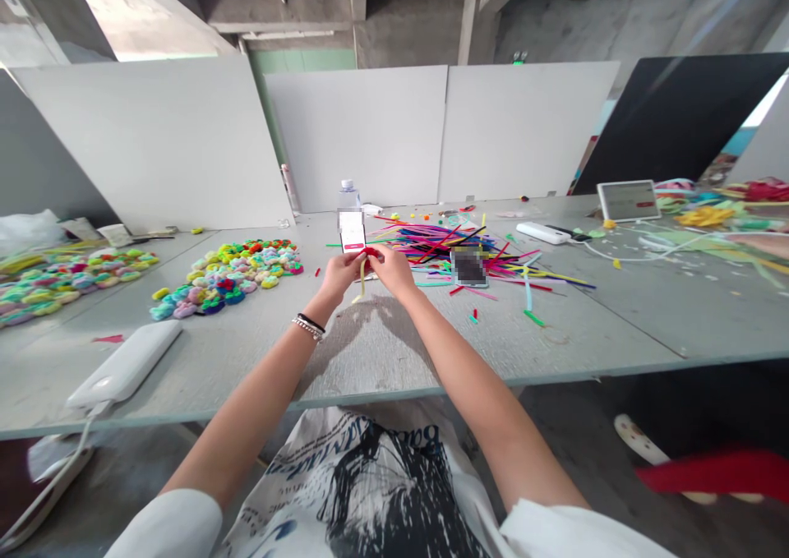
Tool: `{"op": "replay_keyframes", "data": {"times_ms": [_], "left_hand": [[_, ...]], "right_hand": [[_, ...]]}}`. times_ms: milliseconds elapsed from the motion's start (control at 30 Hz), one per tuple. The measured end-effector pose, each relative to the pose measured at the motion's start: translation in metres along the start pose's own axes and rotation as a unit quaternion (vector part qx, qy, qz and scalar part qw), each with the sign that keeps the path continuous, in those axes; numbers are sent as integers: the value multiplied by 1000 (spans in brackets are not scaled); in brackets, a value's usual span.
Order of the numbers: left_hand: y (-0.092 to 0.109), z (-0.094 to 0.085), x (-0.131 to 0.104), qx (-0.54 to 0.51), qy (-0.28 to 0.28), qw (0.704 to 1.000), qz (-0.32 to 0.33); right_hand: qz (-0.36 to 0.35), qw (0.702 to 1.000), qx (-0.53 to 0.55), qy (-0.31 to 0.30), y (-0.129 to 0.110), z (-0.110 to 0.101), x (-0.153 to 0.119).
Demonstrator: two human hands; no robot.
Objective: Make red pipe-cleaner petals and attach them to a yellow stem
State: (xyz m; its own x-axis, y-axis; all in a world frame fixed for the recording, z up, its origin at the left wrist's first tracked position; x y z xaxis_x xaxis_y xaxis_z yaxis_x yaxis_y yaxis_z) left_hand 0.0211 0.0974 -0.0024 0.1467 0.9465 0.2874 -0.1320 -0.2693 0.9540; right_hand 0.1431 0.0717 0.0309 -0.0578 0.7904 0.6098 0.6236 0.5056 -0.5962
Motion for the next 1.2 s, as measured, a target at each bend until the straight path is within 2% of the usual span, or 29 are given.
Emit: {"op": "replay_keyframes", "data": {"times_ms": [267,667,900,1100,1200], "left_hand": [[-1,-2,0,-6,12,1000,8],[9,-5,-9,-14,42,999,14],[15,-3,-12,-41,36,998,11],[17,-5,-12,-68,16,998,-1],[15,-3,-13,-76,-2,997,-16]], "right_hand": [[-6,998,58,-11,1,4,0],[-26,999,19,-8,-3,3,-3],[-38,999,11,2,-5,-1,-3],[-117,989,40,-80,-16,5,-6],[-107,990,45,-81,-12,8,-5]]}}
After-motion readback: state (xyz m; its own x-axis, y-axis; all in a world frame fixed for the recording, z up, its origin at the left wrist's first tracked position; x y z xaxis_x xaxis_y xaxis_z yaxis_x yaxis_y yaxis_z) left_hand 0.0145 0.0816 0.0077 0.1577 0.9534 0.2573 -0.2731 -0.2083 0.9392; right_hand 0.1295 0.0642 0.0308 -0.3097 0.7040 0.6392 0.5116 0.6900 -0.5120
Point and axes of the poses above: each hand's wrist, its own x-axis towards the middle knuckle, its own z-axis out of the palm, y = z × x, the point moved 8 cm from there along x, towards the middle knuckle, and after that the axes turned 2 degrees about -y, right-handed, at the moved point
